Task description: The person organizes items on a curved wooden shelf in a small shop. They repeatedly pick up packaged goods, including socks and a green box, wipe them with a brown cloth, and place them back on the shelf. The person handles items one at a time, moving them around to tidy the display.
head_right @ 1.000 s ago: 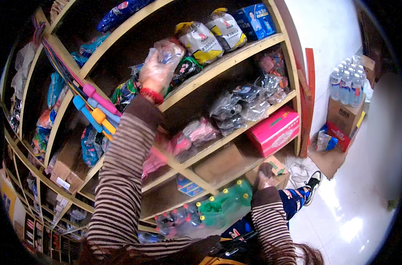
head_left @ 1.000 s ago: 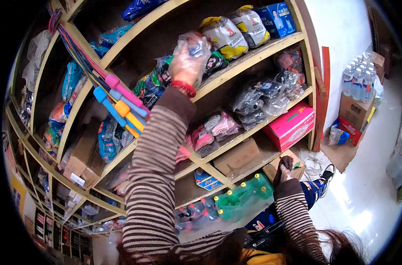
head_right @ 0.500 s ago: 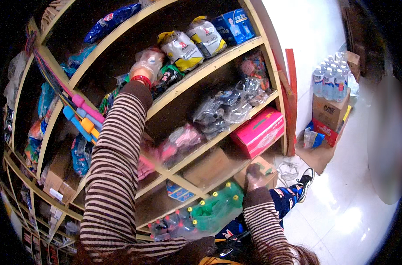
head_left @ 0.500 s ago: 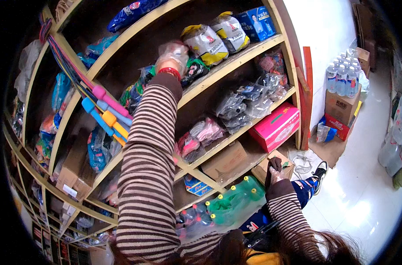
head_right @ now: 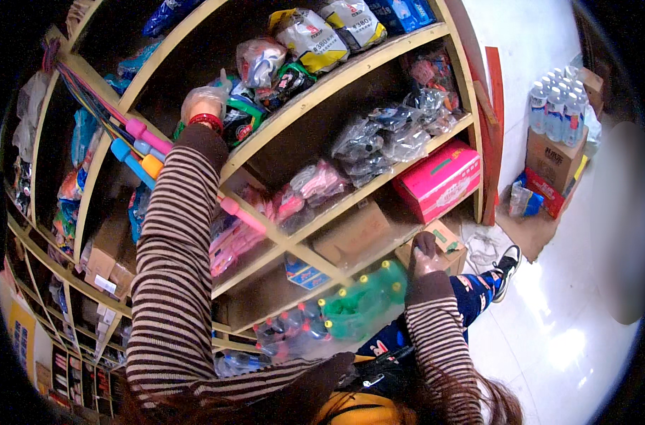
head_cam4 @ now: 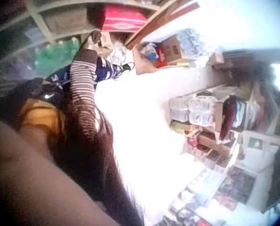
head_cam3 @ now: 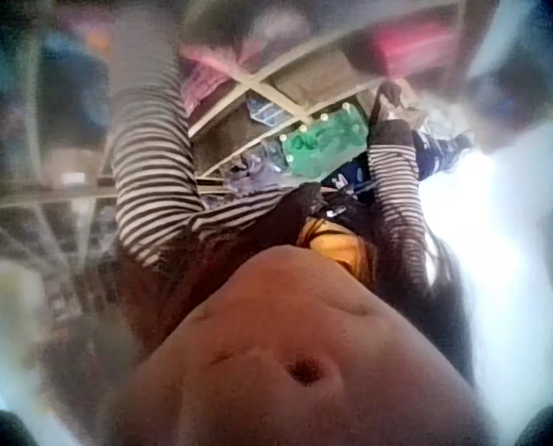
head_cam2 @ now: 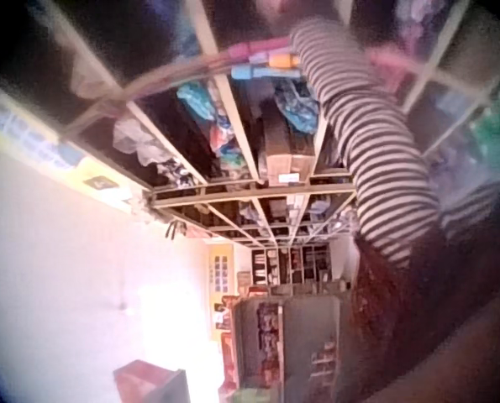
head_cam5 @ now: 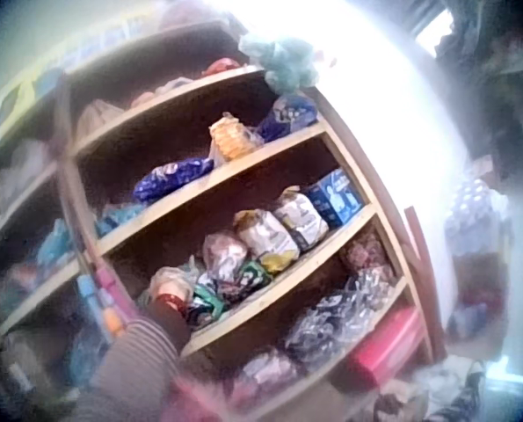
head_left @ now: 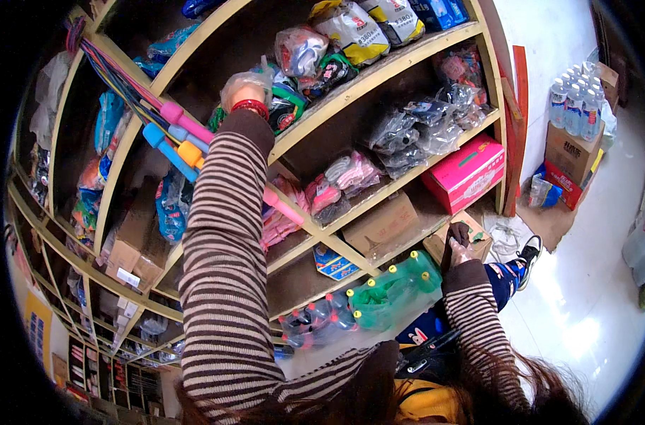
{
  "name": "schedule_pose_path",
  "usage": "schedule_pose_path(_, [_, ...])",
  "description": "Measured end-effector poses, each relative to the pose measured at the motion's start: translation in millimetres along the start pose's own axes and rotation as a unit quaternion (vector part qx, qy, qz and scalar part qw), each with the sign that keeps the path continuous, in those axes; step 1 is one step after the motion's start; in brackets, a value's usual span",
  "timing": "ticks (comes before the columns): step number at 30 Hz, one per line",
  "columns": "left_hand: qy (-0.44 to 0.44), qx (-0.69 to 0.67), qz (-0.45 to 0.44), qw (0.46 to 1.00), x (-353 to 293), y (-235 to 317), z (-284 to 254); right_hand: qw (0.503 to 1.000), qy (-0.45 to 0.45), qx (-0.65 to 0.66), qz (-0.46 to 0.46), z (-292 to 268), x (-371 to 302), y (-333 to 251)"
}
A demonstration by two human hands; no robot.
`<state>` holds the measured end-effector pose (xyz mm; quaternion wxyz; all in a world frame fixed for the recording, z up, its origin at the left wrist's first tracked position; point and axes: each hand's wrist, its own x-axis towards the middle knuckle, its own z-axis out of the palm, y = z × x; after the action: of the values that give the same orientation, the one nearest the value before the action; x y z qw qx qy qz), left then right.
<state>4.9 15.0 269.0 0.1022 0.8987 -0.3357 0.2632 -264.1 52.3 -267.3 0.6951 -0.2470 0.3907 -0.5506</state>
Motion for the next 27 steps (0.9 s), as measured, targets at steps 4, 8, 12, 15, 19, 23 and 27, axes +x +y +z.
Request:
schedule_pose_path(4, [0.026,-0.003,0.039,0.999,14,-19,3,1.000,-0.001,-0.003,-0.005,2,-3,0])
schedule_pose_path(8, [0.056,0.006,0.064,0.996,-47,-14,-30,1.000,0.005,0.002,-0.009,-3,-4,-2])
schedule_pose_path(12, [0.145,0.064,0.237,0.958,-61,-40,-8,1.000,-0.005,0.016,-0.002,-2,-11,1])
schedule_pose_path(15, [0.159,-0.191,0.111,0.962,-83,-35,3,0.998,-0.026,0.056,-0.015,-2,-14,-10])
schedule_pose_path(19, [0.350,-0.211,0.209,0.888,-79,-53,41,0.971,-0.175,0.122,-0.104,32,-42,-42])
schedule_pose_path(23, [0.207,-0.202,0.205,0.935,-95,-56,47,0.765,-0.192,-0.318,-0.526,124,-61,-146])
schedule_pose_path(27, [0.363,-0.250,0.218,0.871,-96,-51,61,0.478,-0.121,-0.331,-0.804,241,-73,-238])
